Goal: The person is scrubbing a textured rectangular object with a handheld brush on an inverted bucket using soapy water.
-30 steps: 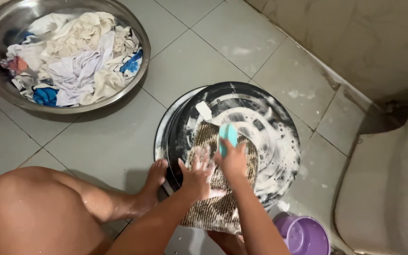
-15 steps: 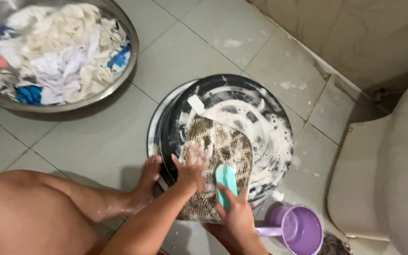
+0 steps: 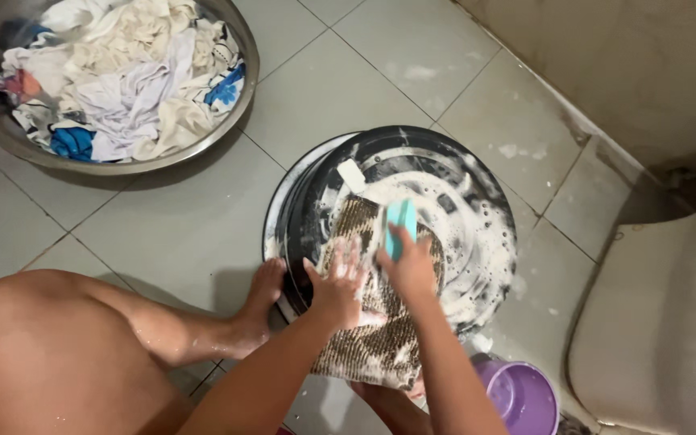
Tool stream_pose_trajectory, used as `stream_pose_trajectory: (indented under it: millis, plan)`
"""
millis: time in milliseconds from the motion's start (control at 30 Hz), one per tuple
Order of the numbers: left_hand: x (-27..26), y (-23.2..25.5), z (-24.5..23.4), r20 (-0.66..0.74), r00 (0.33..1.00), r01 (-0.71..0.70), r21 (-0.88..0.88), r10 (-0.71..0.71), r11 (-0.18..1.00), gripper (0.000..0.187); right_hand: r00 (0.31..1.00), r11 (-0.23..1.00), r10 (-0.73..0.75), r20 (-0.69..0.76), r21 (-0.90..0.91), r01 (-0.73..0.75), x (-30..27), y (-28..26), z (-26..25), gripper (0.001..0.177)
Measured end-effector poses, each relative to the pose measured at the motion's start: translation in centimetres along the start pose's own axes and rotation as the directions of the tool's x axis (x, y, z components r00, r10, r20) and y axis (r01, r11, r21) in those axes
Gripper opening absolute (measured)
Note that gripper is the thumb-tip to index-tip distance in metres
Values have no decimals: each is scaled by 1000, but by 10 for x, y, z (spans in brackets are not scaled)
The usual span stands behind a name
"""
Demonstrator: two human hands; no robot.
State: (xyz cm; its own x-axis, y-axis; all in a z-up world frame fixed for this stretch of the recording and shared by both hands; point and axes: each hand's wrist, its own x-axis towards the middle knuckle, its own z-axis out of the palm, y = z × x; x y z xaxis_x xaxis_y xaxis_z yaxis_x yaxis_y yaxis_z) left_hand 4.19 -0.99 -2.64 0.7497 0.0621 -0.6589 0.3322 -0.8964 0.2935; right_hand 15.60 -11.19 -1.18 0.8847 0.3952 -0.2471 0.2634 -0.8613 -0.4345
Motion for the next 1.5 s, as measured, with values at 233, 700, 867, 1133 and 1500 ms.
stream_pose_trajectory:
  millis: [233, 700, 867, 1133, 1500]
  plan:
    - [7, -7, 14, -103, 994, -35, -101, 24, 994, 127, 999, 998, -21, 42, -58, 24, -130, 34, -22, 56]
    - [-10, -1, -10, -79, 997, -22, -75, 16, 997, 133, 993, 1000, 1, -115, -14, -3, 17, 60, -19, 60]
    - [-5, -1, -9, -18, 1000, -10, -36, 9, 999, 125, 1000, 991, -2, 7, -134, 3, -105, 47, -6, 67]
    - [-1, -1, 0, -79, 996, -41, 9, 42, 999, 116, 998, 996, 46, 31, -73, -43, -98, 24, 0, 61]
    - [-1, 2, -2, 17, 1000, 0, -31, 0, 1000, 114, 999, 995, -1, -42, -102, -3, 5, -5, -8, 58]
